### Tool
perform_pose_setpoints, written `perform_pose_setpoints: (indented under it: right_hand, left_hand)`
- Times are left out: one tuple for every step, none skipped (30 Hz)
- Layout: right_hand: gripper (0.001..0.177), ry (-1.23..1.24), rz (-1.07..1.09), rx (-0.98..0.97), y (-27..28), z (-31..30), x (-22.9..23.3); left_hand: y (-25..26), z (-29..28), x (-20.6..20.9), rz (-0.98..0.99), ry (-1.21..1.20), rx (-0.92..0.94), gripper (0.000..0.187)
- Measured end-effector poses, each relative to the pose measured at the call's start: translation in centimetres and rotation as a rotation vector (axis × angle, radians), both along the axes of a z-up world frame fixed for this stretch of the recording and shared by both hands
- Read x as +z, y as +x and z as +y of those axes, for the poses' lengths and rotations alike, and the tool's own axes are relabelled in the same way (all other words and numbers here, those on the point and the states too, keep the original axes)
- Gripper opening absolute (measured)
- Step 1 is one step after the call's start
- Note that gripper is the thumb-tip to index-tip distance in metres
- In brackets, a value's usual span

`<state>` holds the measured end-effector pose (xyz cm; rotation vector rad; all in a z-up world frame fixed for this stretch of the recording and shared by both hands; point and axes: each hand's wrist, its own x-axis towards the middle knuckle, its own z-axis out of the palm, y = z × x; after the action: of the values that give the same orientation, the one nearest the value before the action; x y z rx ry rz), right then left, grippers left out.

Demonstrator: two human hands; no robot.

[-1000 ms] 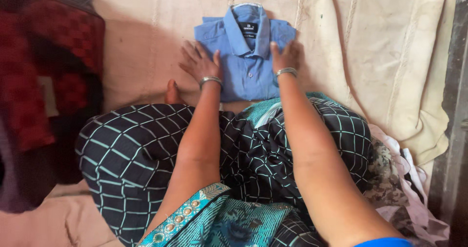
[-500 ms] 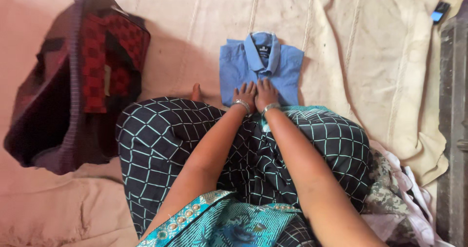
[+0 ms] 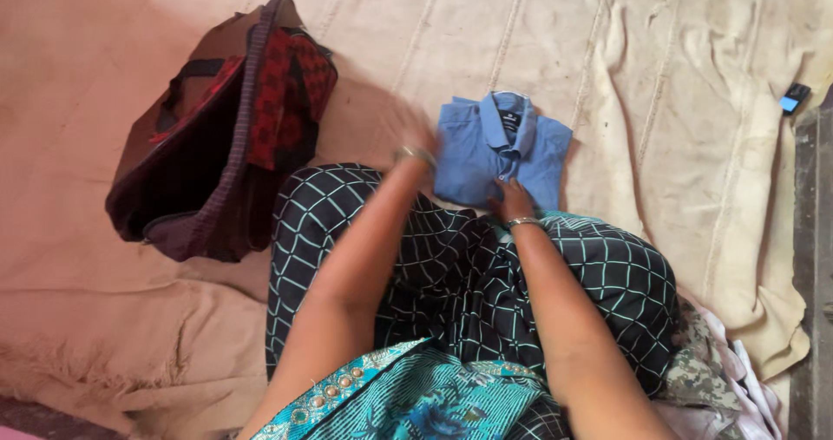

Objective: The person folds a blue shirt by hand on a flat surface and then places the folded shirt into a maroon bag.

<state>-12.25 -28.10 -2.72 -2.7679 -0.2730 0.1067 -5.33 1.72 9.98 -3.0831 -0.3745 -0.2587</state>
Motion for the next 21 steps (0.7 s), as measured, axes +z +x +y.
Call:
perform_pose_setpoints:
  right_hand:
    - [0.069,0.006,-0.028,0.017,-0.1,0.2,0.2]
    - [0.068,0.011,-0.06,0.035,-0.1,0.4,0.5]
    - [0.068,0.006,-0.064,0.039,-0.4,0.6,0.8]
    - [0.069,-0.001,-0.047,0.011,-0.6,0.8,1.0]
    - [0.07,-0.008,-0.029,-0.018,-0.6,1.0,1.3]
    - [0.07,-0.011,-0.036,-0.022,-0.7,1.2,1.5]
    - [0.071,-0.015,-0.007,-0.043,-0.7,1.3,1.7]
    - [0.071,-0.02,0.023,-0.067,-0.8,1.4,1.8]
    - [0.071,-0.022,0.018,-0.075,-0.8,1.5,1.9]
    - [0.071,-0.033,0.005,-0.062,-0.9,1.5,1.9]
    - [0.071,-0.044,-0.008,-0.049,-0.9,1.5,1.9]
    - [0.071,-0.044,-0.008,-0.051,-0.9,1.5,1.9]
    - [0.071,-0.025,-0.01,-0.054,-0.7,1.5,1.8]
    - [0.072,-0.012,-0.006,-0.051,-0.8,1.3,1.7]
    - [0.072,-0.017,0.001,-0.046,-0.8,1.3,1.4]
    - [0.069,-0.003,-0.051,-0.041,-0.6,1.3,1.1]
    - [0.067,0.012,-0.102,-0.035,-0.5,1.2,0.7]
    - [0.067,0.005,-0.093,-0.026,-0.4,1.0,0.4]
    - [0.068,0.003,-0.082,-0.028,-0.2,0.7,0.2]
    - [0.068,0.007,-0.069,-0.032,-0.2,0.8,-0.1]
    - [0.068,0.006,-0.058,-0.025,-0.1,0.9,-0.2]
  left_hand:
    - [0.8,2.8,2.6,-0.045,0.06,0.109,0.092]
    - [1.5,5.8,5.4,-0.086,0.108,0.223,0.093]
    - [1.8,9.1,8.0,-0.109,0.115,0.329,0.095]
    - [1.8,12.3,10.5,-0.132,0.035,0.409,0.096]
    - [1.2,15.3,12.4,-0.154,-0.111,0.472,0.1]
    - [0.7,17.9,13.9,-0.171,-0.257,0.527,0.104]
    - [-0.1,20.0,14.7,-0.166,-0.387,0.536,0.107]
    - [-0.4,21.2,15.1,-0.157,-0.517,0.539,0.109]
    - [-1.0,21.7,14.6,-0.075,-0.51,0.53,0.077]
    - [-1.7,22.0,13.8,0.009,-0.501,0.52,0.047]
    - [-1.5,21.5,12.9,0.009,-0.503,0.514,0.047]
    - [-1.2,20.7,11.8,-0.177,-0.445,0.44,0.029]
    - [-0.6,19.8,10.8,-0.361,-0.384,0.365,0.014]
    - [0.0,18.7,9.7,-0.375,-0.374,0.314,0.007]
    - [0.9,17.4,8.8,-0.39,-0.364,0.264,0.006]
    - [1.5,15.8,7.7,-0.444,-0.285,0.228,0.007]
    - [2.0,14.0,6.8,-0.497,-0.205,0.191,0.008]
    - [2.2,12.4,6.1,-0.539,-0.16,0.145,0.01]
    - [2.2,10.8,5.6,-0.58,-0.115,0.099,0.011]
    - [2.2,9.6,5.4,-0.581,-0.128,0.052,0.011]
    - [2.2,8.4,5.4,-0.582,-0.142,0.006,0.012]
